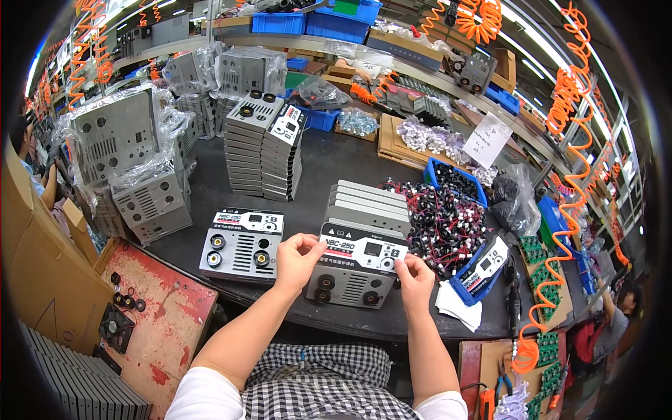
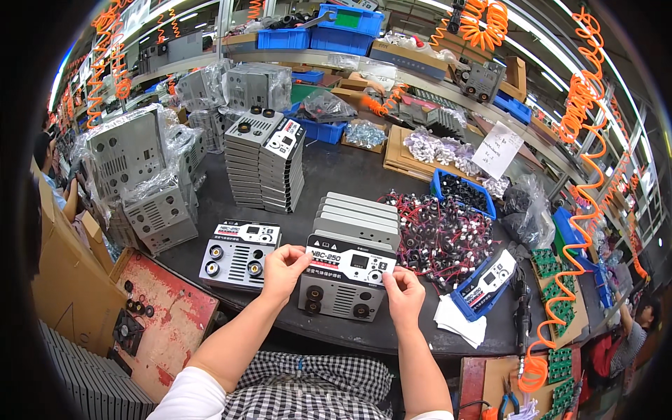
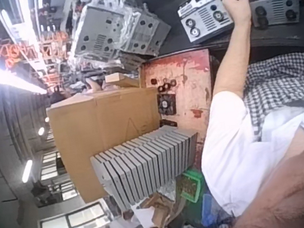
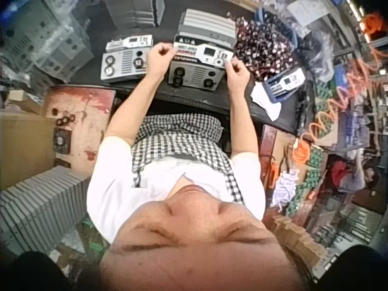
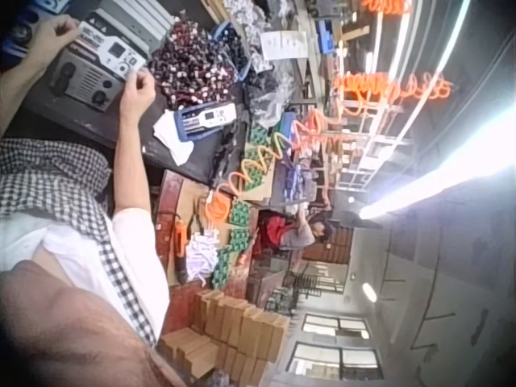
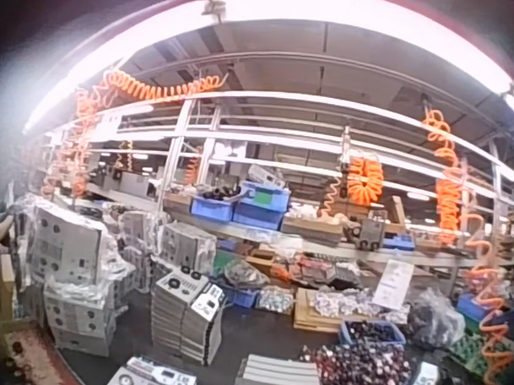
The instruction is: Applying labels to the front panels of metal electronic enclosures.
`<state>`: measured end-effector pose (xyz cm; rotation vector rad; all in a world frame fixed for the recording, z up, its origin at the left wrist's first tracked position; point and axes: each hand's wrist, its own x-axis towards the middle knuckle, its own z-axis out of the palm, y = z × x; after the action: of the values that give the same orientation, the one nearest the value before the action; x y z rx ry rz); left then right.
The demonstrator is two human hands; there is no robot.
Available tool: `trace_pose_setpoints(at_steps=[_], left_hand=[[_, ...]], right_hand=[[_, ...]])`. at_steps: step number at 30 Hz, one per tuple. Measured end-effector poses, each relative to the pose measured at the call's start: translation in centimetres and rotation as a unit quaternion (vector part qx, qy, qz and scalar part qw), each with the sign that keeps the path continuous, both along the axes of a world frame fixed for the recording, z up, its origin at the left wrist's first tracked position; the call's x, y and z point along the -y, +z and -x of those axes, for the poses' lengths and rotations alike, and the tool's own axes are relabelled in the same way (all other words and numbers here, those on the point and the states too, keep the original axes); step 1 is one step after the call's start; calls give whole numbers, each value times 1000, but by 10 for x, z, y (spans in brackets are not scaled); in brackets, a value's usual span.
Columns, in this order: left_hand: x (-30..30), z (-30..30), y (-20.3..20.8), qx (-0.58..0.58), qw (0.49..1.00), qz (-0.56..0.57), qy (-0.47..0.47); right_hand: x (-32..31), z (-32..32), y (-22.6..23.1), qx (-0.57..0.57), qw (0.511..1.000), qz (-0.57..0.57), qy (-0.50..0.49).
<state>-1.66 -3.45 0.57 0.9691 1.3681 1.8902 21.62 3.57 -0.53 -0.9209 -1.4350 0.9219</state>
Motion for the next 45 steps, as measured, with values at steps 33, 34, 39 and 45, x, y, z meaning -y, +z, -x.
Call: trace_pose_setpoints(at_steps=[33, 34, 39, 45], left_hand=[[-6, -3, -4, -22, 999, -30, 12], [-6, -4, -4, -33, 999, -30, 16], [2, -4, -2, -189, 977, -67, 75], [16, -15, -13, 38, 993, -114, -5]], right_hand=[[-4, 7, 11, 58, 997, -16, -41], [-3, 7, 12, 61, 997, -11, -40], [4, 11, 18, 102, 993, -23, -50], [27, -1, 27, 140, 968, -203, -41]])
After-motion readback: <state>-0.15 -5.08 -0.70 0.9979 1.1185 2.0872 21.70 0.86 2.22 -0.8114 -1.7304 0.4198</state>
